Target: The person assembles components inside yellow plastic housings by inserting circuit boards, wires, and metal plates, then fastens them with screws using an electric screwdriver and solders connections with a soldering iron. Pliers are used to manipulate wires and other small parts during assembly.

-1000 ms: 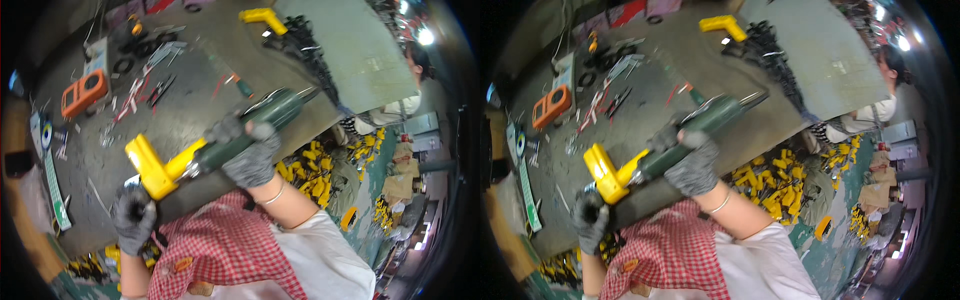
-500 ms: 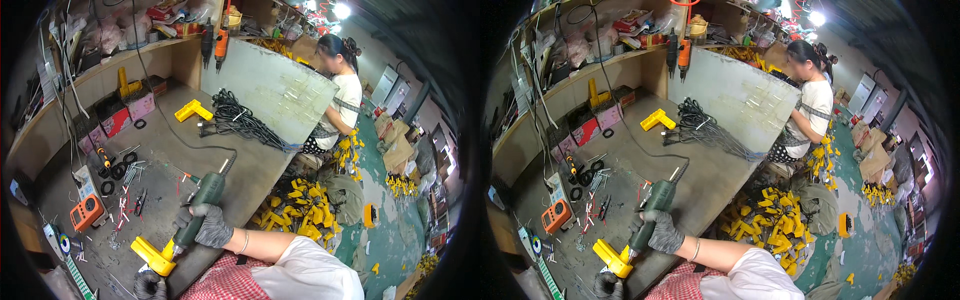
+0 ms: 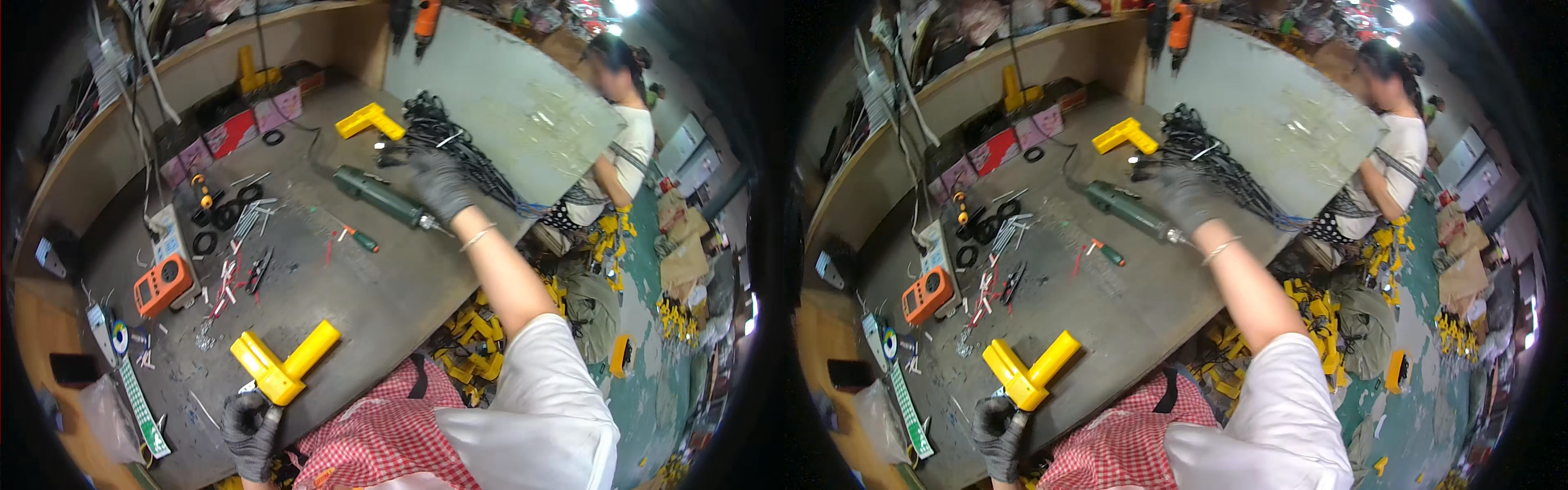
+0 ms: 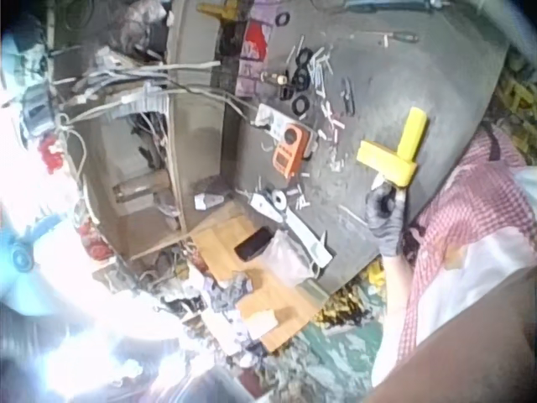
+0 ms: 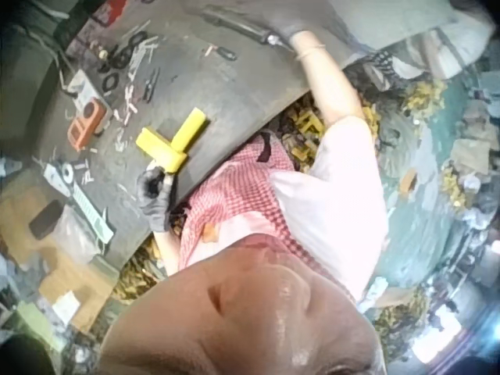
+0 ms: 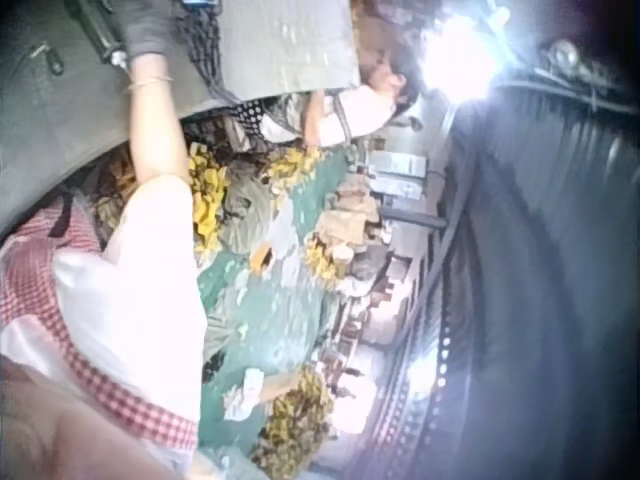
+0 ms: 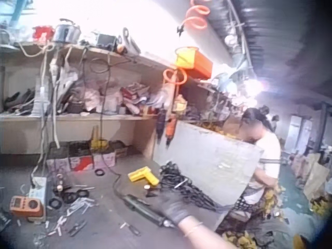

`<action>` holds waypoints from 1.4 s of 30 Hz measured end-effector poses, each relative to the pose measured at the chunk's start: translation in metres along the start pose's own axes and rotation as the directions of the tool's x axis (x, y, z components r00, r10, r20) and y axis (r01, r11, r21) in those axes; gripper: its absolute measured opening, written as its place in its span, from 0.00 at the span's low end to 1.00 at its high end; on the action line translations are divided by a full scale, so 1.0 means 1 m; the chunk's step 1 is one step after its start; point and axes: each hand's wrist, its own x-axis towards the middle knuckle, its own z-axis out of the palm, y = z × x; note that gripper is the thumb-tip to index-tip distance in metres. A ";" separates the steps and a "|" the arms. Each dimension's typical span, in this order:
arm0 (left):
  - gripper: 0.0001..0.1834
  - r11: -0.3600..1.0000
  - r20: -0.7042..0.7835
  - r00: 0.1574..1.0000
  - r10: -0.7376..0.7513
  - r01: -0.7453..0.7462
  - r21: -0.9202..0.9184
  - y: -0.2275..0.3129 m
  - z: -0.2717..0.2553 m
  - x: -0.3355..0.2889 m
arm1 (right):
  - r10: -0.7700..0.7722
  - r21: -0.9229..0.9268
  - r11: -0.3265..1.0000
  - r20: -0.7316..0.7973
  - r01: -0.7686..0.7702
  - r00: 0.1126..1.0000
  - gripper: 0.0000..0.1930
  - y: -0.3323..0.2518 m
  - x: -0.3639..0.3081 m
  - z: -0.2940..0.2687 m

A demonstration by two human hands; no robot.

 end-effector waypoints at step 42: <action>0.30 0.801 0.396 0.866 0.304 -0.458 0.387 0.030 -0.034 0.023 | -0.693 0.719 0.603 0.687 -0.346 0.221 0.20 -0.250 -0.107 0.011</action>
